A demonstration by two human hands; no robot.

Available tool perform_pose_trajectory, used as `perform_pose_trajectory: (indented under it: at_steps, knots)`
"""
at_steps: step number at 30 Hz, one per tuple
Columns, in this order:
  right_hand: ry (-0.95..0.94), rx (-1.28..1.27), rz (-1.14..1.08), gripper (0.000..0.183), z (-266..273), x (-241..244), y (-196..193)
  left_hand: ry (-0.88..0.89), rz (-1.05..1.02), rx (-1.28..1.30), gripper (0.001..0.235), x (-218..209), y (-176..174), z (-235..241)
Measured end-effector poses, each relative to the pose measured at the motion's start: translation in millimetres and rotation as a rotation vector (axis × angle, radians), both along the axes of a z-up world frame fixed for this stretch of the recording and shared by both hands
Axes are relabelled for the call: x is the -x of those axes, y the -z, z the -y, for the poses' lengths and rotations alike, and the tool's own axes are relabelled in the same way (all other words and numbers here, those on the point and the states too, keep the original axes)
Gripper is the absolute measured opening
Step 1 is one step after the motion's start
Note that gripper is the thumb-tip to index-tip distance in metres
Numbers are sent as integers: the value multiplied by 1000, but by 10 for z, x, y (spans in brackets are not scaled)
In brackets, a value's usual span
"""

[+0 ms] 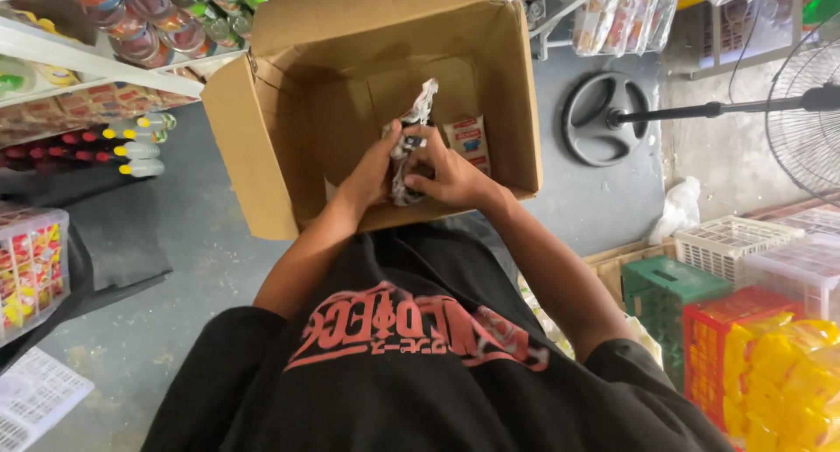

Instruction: The person takes bags of sugar from a metal store shelf and places them into a cardboard box on the floor, subsequently using a patterned cloth to cover or separate the items inside the box.

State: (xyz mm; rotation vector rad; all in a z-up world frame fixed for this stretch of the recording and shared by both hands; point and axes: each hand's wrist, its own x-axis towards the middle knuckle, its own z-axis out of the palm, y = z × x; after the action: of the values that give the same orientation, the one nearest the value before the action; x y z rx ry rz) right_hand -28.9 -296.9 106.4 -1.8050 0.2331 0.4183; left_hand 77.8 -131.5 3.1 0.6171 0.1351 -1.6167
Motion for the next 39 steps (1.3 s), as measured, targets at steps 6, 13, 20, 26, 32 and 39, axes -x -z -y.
perform_pose_trajectory:
  at_steps: [6, 13, 20, 26, 32, 39]
  knots:
    - [560, 143, 69, 57, 547, -6, 1334, -433, -169, 164, 60, -56, 351, -254]
    - [-140, 989, -631, 58, 674, 578, 3065, -352, 4, -47, 90, -104, -216, 20]
    - [-220, 933, -680, 31, 820, 234, 2234, -295, 290, -131, 92, -170, 190, 59]
    - [-229, 1065, -517, 25, 499, 143, 1408, -255, 640, -449, 89, -66, 418, 84]
    - [24, 1164, -214, 18, 150, 117, 144, -339, 571, -520, 88, -44, 684, 164]
    - [289, 998, 36, 15, -92, 193, -526, -589, -264, -98, 54, -344, -151, 161]
